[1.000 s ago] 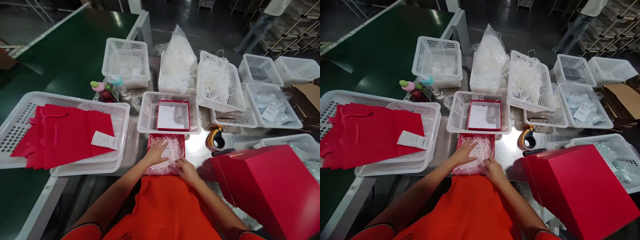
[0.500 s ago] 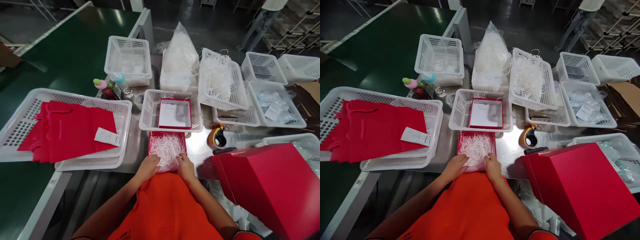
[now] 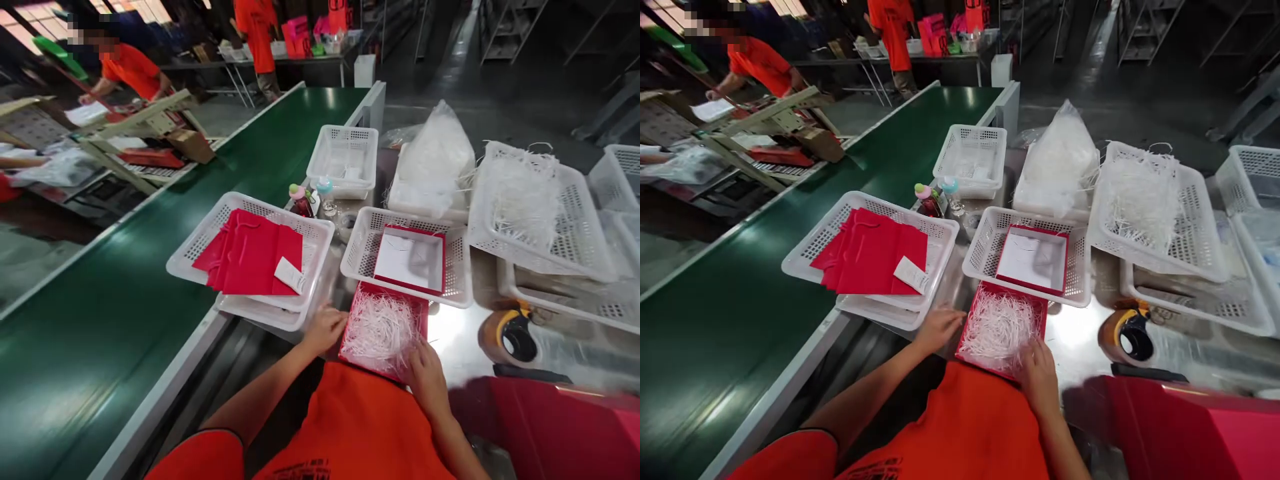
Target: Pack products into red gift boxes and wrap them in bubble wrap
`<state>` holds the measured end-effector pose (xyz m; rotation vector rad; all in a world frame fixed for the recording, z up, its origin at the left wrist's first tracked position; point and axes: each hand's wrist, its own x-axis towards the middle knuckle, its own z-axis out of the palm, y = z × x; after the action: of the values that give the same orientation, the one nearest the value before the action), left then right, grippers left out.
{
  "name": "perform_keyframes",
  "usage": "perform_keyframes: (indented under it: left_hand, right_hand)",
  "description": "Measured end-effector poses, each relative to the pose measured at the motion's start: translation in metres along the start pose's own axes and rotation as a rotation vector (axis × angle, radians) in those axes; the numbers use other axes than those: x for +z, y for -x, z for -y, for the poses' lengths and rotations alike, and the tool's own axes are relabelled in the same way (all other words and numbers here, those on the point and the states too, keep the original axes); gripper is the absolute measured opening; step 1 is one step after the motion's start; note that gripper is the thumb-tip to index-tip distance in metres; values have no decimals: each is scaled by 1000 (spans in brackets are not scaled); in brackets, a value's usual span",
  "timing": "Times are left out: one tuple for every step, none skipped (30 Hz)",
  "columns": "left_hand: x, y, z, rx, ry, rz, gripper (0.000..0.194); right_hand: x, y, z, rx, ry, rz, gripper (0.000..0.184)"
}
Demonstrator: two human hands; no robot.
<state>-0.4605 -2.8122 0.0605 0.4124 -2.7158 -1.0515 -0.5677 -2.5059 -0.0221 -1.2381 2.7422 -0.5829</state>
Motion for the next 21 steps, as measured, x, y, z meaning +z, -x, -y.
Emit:
perform_keyframes:
  left_hand:
    - [-16, -2, 6, -57, -42, -139, 27]
    - [-34, -5, 13, -114, -98, -283, 27]
    - [-53, -8, 22, -171, -154, -406, 29]
    - [-72, -12, 31, -215, -189, -486, 33]
    - [-90, -17, 40, -265, -228, -565, 35]
    - [-106, -22, 49, -318, -279, -627, 35]
    - [-120, -27, 55, -363, -314, -645, 35]
    - [-131, -32, 60, -419, -354, -642, 34]
    - [-139, -36, 63, -474, -390, -621, 34]
    - [-146, -40, 65, -520, -425, -601, 35]
    - [-152, -43, 65, -557, -466, -601, 35]
    - [-159, -44, 65, -581, -509, -628, 35]
    - [-167, -45, 65, -596, -548, -675, 37]
    - [-176, -46, 67, -613, -584, -725, 39]
    - [-188, -45, 70, -639, -610, -770, 41]
    - [-200, -45, 74, -691, -626, -780, 44]
    - [-213, -44, 80, -758, -630, -753, 45]
    - [-226, -44, 87, -821, -622, -696, 44]
    - [-237, -45, 95, -866, -609, -623, 42]
    - [-246, -46, 102, -889, -593, -552, 38]
    - [-253, -47, 109, -888, -580, -490, 33]
  right_hand:
    - [1, -2, 6, -18, -17, 63, 35]
    - [3, -6, 13, -28, -33, 125, 38]
    - [4, -11, 20, -31, -47, 196, 41]
    - [6, -19, 27, -22, -64, 270, 45]
    - [8, -27, 34, -5, -83, 338, 47]
    - [10, -36, 39, 12, -103, 393, 47]
    - [11, -45, 43, 32, -120, 435, 45]
    - [11, -53, 46, 51, -131, 464, 41]
    - [10, -59, 47, 65, -135, 474, 38]
    - [9, -62, 46, 75, -126, 465, 36]
    - [7, -63, 43, 84, -108, 441, 34]
    - [5, -62, 38, 91, -89, 394, 34]
    - [3, -59, 32, 86, -71, 321, 35]
    - [2, -54, 25, 70, -55, 220, 38]
    - [0, -49, 17, 42, -41, 100, 41]
    - [-2, -44, 9, 5, -27, -33, 42]
    - [-4, -39, 1, -34, -14, -154, 42]
    - [-6, -36, -6, -69, -2, -253, 42]
    - [-8, -33, -11, -98, 5, -334, 39]
    - [-10, -31, -15, -114, 4, -386, 36]
    - [-11, -30, -18, -117, -6, -417, 33]
